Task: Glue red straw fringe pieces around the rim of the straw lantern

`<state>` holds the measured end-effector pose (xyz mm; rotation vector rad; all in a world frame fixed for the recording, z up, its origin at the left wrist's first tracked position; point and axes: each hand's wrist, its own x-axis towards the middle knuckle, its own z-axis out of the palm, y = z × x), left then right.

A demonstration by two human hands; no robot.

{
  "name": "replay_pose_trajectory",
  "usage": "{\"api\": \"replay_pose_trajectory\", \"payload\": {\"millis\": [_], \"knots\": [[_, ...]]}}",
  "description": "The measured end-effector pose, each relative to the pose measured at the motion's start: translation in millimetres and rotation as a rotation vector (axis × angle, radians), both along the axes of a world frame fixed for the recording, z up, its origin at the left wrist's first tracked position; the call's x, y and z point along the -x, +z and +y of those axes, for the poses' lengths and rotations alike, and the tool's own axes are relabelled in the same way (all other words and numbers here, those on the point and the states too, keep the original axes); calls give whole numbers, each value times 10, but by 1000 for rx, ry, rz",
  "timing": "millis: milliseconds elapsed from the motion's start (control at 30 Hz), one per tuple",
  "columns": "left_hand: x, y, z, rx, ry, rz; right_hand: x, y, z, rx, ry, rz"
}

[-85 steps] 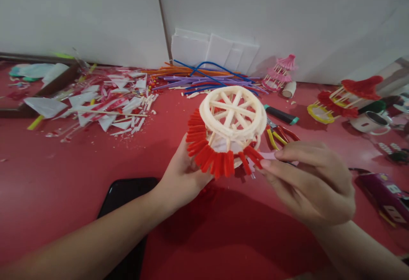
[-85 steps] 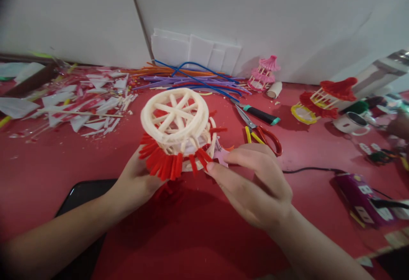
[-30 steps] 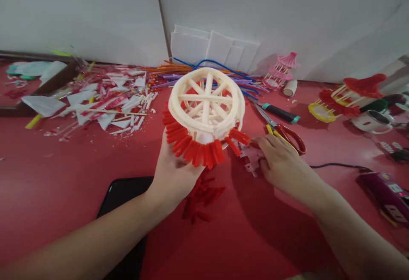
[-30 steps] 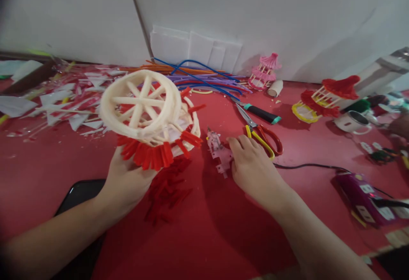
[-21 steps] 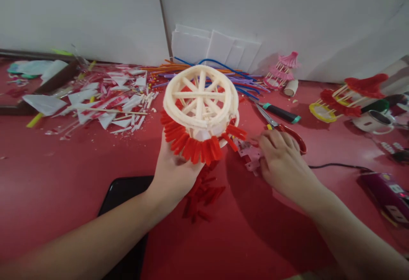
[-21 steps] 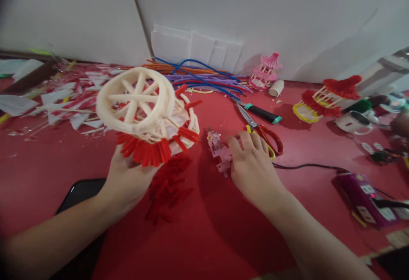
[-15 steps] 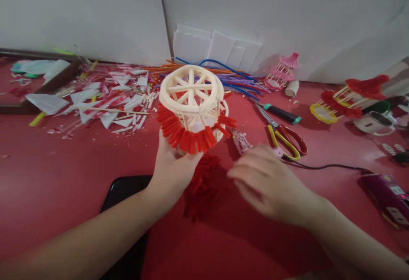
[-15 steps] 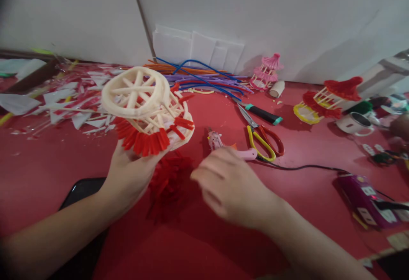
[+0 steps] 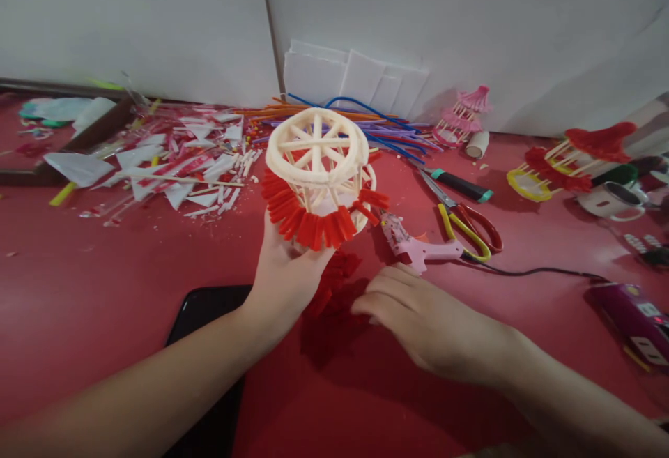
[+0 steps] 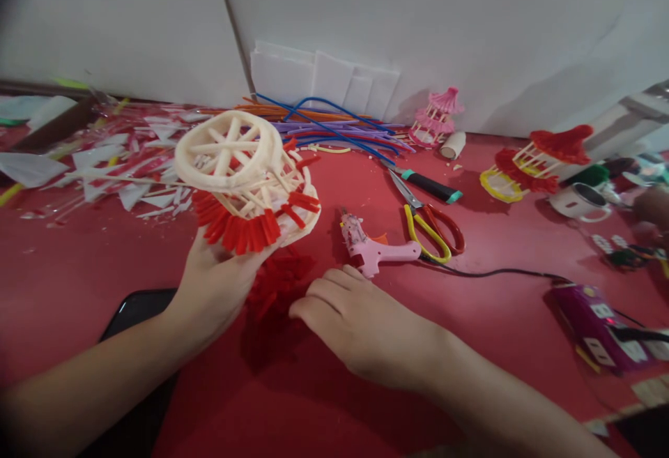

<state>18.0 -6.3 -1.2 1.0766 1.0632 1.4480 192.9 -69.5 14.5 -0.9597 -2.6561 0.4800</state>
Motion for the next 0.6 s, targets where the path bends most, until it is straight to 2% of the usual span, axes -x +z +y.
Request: {"api": "replay_pose_trajectory", "payload": {"millis": [100,233,367,467,600], "knots": [[-2,4,-4,-15,1,-8,-18,43,-8,19,-24,222],[-3,54,-28,-9,-56,-26,-24,82,-15,-147,-140,455],[-12,120,-58,-23,-95,-9,-24,115,-31,-256,-183,470],[-19,128,-64,27,-108,-58,-16,130,-34,-313,-245,438],[-8,78,-59,12,-103,-46,-1,127,-24,-280,-280,386]]}}
